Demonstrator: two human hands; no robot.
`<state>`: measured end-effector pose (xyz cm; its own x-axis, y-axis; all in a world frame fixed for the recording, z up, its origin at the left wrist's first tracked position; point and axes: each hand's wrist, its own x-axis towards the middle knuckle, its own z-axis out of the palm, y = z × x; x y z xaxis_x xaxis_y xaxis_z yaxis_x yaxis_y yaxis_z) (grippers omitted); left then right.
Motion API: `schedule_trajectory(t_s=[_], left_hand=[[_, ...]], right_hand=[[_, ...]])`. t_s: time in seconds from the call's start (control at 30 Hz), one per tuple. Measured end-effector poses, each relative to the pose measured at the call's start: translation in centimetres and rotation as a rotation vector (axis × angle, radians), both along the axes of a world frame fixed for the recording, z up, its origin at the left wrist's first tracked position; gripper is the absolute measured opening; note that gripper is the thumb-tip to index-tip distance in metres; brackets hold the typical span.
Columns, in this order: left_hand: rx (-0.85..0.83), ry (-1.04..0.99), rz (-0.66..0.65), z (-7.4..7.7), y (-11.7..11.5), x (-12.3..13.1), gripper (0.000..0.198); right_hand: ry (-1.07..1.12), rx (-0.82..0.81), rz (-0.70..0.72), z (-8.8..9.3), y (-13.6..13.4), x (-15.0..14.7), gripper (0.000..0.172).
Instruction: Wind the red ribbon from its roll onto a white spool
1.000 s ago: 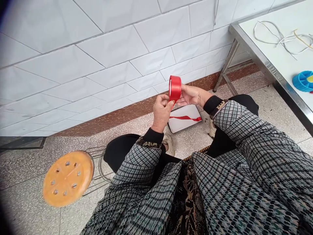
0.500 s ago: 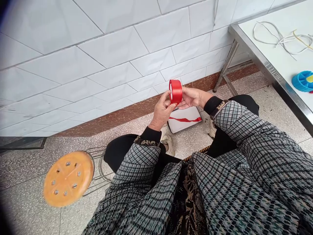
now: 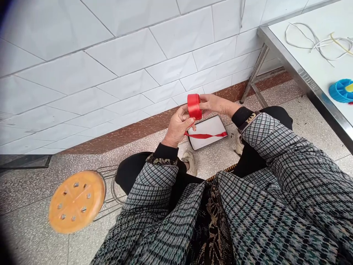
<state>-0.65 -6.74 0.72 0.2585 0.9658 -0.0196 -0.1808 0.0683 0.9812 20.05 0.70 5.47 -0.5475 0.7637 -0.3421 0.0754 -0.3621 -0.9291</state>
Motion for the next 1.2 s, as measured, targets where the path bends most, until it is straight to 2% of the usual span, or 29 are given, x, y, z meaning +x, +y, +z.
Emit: schedule_trajectory(t_s=[0.1, 0.2, 0.27, 0.4, 0.47, 0.6, 0.87, 1.03, 1.13, 1.2], left_hand=[[0.007, -0.039, 0.025, -0.1, -0.2, 0.4, 0.065], [0.027, -0.045, 0.187, -0.3, -0.3, 1.4, 0.050], [0.022, -0.045, 0.245, -0.3, -0.4, 2.0, 0.041], [-0.006, -0.039, 0.217, 0.1, -0.8, 2.5, 0.042], [-0.005, -0.038, 0.223, 0.3, -0.9, 2.6, 0.042], [-0.027, 0.020, 0.230, 0.7, -1.1, 2.8, 0.042], [-0.037, 0.085, 0.198, 0.6, -1.0, 2.9, 0.043], [-0.033, 0.131, 0.181, 0.2, -0.9, 2.7, 0.041], [-0.004, 0.213, 0.229, 0.0, -0.9, 2.5, 0.037], [0.033, 0.254, 0.313, -0.1, -0.8, 2.5, 0.031]], right_hand=[[-0.038, 0.025, -0.085, 0.0, 0.0, -0.3, 0.024], [-0.091, 0.007, -0.215, -0.4, 0.6, -0.5, 0.022], [-0.127, 0.006, -0.276, -0.8, 1.2, -0.4, 0.022], [-0.191, -0.007, -0.349, -1.3, 1.7, -0.2, 0.015], [-0.169, -0.049, -0.355, -1.1, 1.6, -0.2, 0.011], [-0.084, -0.178, -0.358, -0.6, 1.0, -0.5, 0.020], [0.075, -0.388, -0.217, -0.1, -0.1, -1.0, 0.029], [0.134, -0.464, -0.189, -0.3, -0.2, -1.1, 0.030], [0.138, -0.510, -0.181, -0.4, -0.1, -1.0, 0.031], [0.125, -0.526, -0.176, -0.3, -0.1, -0.9, 0.034]])
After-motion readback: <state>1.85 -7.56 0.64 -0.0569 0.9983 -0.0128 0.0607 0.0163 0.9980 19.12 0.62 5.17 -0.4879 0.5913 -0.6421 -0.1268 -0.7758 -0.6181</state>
